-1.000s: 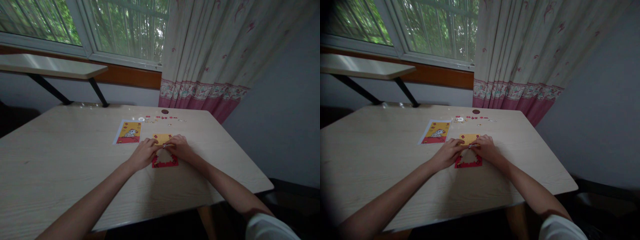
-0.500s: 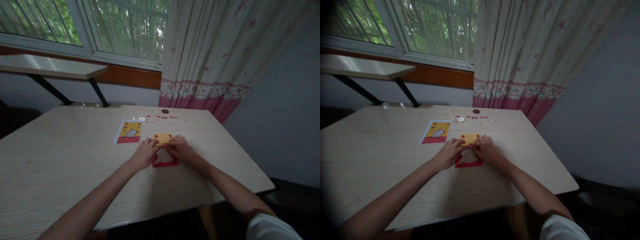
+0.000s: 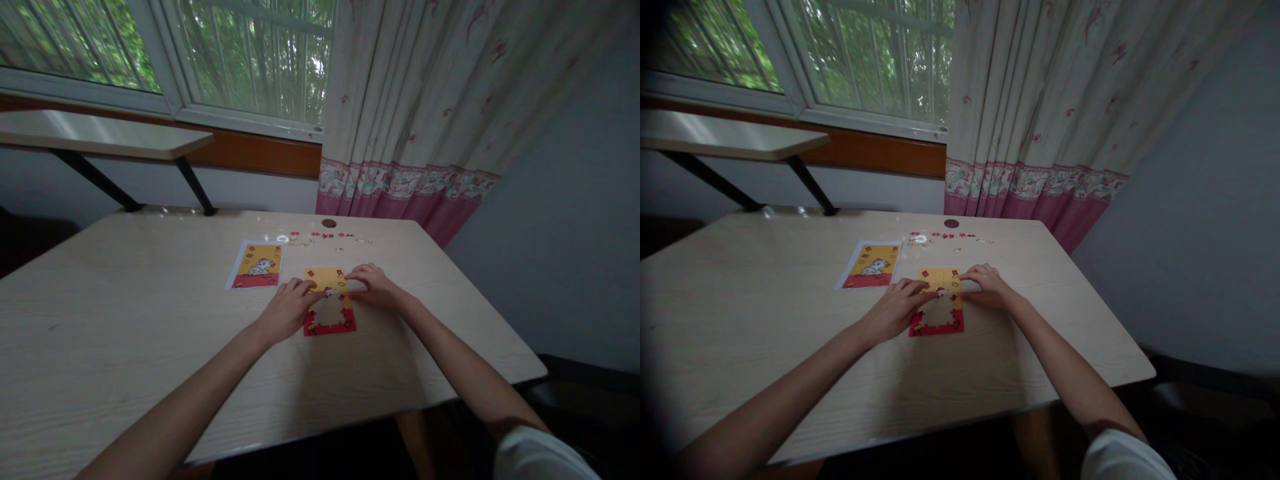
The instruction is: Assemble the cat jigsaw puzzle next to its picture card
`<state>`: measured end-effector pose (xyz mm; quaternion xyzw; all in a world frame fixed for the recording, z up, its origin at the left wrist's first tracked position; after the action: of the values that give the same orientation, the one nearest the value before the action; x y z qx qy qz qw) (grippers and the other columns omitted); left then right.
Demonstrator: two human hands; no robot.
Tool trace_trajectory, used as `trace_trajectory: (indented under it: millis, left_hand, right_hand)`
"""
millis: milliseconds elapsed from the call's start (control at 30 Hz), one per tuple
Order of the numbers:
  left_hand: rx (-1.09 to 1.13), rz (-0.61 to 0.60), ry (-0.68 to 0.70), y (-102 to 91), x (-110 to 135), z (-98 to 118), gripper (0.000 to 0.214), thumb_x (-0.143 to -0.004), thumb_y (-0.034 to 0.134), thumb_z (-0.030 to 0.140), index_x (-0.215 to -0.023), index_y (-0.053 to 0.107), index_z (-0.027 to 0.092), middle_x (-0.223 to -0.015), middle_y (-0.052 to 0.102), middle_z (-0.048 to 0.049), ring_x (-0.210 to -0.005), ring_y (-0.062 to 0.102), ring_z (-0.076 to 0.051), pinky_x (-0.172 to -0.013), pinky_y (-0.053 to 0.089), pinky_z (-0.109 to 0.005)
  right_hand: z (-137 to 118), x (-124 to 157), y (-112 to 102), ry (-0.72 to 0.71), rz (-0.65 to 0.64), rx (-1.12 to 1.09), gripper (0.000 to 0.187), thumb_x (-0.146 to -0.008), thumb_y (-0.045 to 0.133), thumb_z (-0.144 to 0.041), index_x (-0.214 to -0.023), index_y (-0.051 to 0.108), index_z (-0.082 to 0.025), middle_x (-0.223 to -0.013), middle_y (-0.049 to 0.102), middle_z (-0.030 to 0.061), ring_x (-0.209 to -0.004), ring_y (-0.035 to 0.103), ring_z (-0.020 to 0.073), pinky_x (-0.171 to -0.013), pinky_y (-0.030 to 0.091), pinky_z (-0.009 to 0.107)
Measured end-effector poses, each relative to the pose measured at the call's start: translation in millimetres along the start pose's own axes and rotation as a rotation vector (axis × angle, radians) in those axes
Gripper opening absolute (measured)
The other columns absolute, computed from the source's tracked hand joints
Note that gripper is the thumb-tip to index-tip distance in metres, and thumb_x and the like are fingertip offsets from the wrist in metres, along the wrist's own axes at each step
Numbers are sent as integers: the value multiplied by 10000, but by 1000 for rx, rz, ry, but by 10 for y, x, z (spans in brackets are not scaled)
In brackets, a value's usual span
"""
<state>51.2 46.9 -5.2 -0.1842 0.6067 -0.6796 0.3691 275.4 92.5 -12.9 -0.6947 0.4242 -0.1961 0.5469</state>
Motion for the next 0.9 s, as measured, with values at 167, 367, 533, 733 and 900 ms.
trace_trajectory:
  millis: [167, 367, 533, 733, 900]
  left_hand:
    - [-60, 7, 22, 9, 4, 0, 480, -832, 488, 74, -1257, 529, 293, -1201, 537, -81, -1059, 442, -273, -847, 384, -395]
    - [-161, -5, 49, -32, -22, 59, 447, -841, 479, 82, -1246, 522, 266, -1141, 559, -88, -1035, 456, -276, -810, 373, -382]
    - [-154, -13, 36, -10, -13, 40, 452, -849, 477, 88, -1260, 513, 273, -1169, 550, -81, -1048, 453, -269, -826, 373, -381]
    - [-58, -13, 34, 21, 18, -35, 534, -807, 452, 28, -1279, 507, 271, -1237, 527, -77, -1091, 443, -258, -865, 387, -385]
    - [1, 40, -1, -47, 33, -129, 445, -821, 430, 38, -1219, 553, 195, -1208, 545, -103, -1067, 468, -251, -892, 405, -406]
  right_hand:
    - [-34, -7, 3, 45, -26, -7, 413, -763, 686, -414, -1136, 626, -247, -1111, 599, 82, -1023, 495, 228, -865, 360, 374]
    - [-37, -14, -5, 54, -32, -14, 418, -762, 687, -408, -1144, 623, -250, -1115, 597, 81, -1027, 492, 228, -876, 352, 377]
    - [-18, -26, 10, 52, -43, -16, 428, -762, 686, -410, -1150, 617, -244, -1113, 593, 80, -1035, 490, 229, -884, 351, 383]
    - [-13, -22, 6, 25, -42, -13, 424, -767, 682, -400, -1154, 613, -244, -1120, 592, 83, -1026, 494, 231, -875, 357, 378]
    - [-25, -25, -18, 32, -65, -11, 428, -766, 680, -401, -1157, 614, -238, -1117, 600, 84, -1016, 506, 231, -878, 362, 385]
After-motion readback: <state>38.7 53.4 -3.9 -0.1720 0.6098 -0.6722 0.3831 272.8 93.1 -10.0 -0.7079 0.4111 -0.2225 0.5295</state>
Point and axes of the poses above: each hand's wrist, its own x-axis away from the middle knuckle, its own y-axis out of the palm, z = x × y, the point moved 4 cm from there along -x, towards the middle knuckle
